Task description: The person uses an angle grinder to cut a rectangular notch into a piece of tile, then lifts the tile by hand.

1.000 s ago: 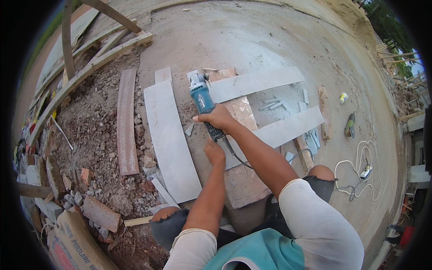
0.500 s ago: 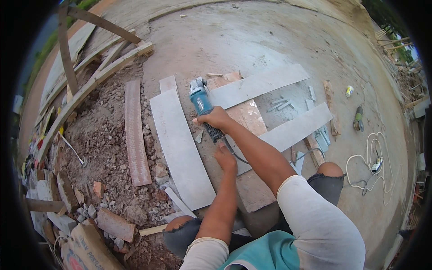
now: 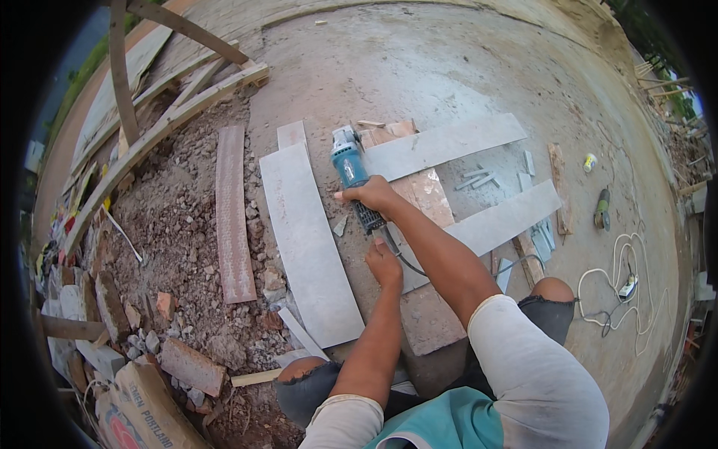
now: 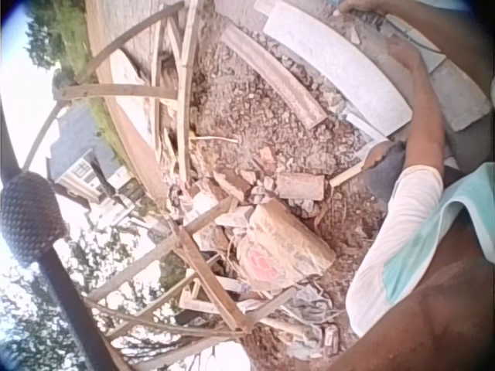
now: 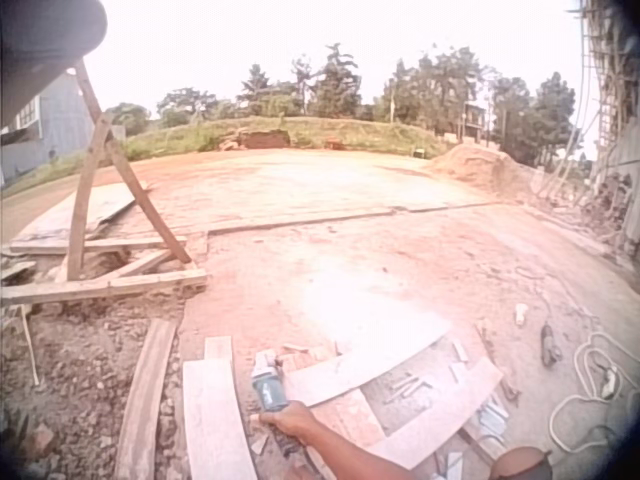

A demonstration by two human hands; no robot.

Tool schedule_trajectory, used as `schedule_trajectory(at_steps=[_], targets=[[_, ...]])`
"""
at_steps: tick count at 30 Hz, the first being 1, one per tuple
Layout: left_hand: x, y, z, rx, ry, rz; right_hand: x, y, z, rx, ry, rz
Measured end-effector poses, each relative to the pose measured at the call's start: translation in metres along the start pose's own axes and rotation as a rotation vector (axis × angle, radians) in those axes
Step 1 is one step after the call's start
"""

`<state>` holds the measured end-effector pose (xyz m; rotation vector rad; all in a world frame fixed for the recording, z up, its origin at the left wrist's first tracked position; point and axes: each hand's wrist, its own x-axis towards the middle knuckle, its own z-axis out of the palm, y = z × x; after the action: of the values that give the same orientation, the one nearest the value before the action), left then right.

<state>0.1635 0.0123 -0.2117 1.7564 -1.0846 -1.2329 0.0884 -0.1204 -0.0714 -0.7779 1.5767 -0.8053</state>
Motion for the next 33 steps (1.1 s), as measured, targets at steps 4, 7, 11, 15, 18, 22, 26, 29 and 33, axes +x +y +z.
schedule_trajectory(at_steps=[4, 7, 11, 15, 18, 22, 26, 29, 33], targets=[[0.003, -0.003, -0.001, 0.045, 0.037, 0.033, -0.001, -0.001, 0.001, 0.019, -0.002, 0.01], [0.0, -0.002, 0.005, 0.082, 0.143, 0.116, 0.001, 0.0, -0.001, 0.028, -0.008, 0.008], [0.0, -0.002, 0.006, 0.087, 0.149, 0.106, 0.002, 0.001, -0.002, 0.019, -0.004, 0.006], [0.003, -0.005, 0.004, 0.06, 0.13, 0.095, -0.001, -0.003, -0.001, 0.011, -0.009, 0.012], [0.002, -0.005, 0.005, 0.039, 0.146, 0.106, -0.002, -0.002, -0.001, -0.017, 0.001, 0.022], [0.0, -0.001, 0.004, 0.053, 0.093, 0.063, -0.003, 0.0, -0.004, 0.006, -0.027, 0.025], [0.001, 0.001, 0.0, -0.003, 0.027, 0.029, -0.011, -0.003, -0.004, 0.027, -0.027, 0.032], [0.001, 0.002, -0.003, -0.026, 0.054, 0.042, -0.021, -0.007, -0.002, 0.022, -0.041, 0.028], [-0.007, 0.015, -0.003, -0.091, 0.042, 0.062, -0.027, -0.003, -0.007, -0.003, -0.002, 0.048]])
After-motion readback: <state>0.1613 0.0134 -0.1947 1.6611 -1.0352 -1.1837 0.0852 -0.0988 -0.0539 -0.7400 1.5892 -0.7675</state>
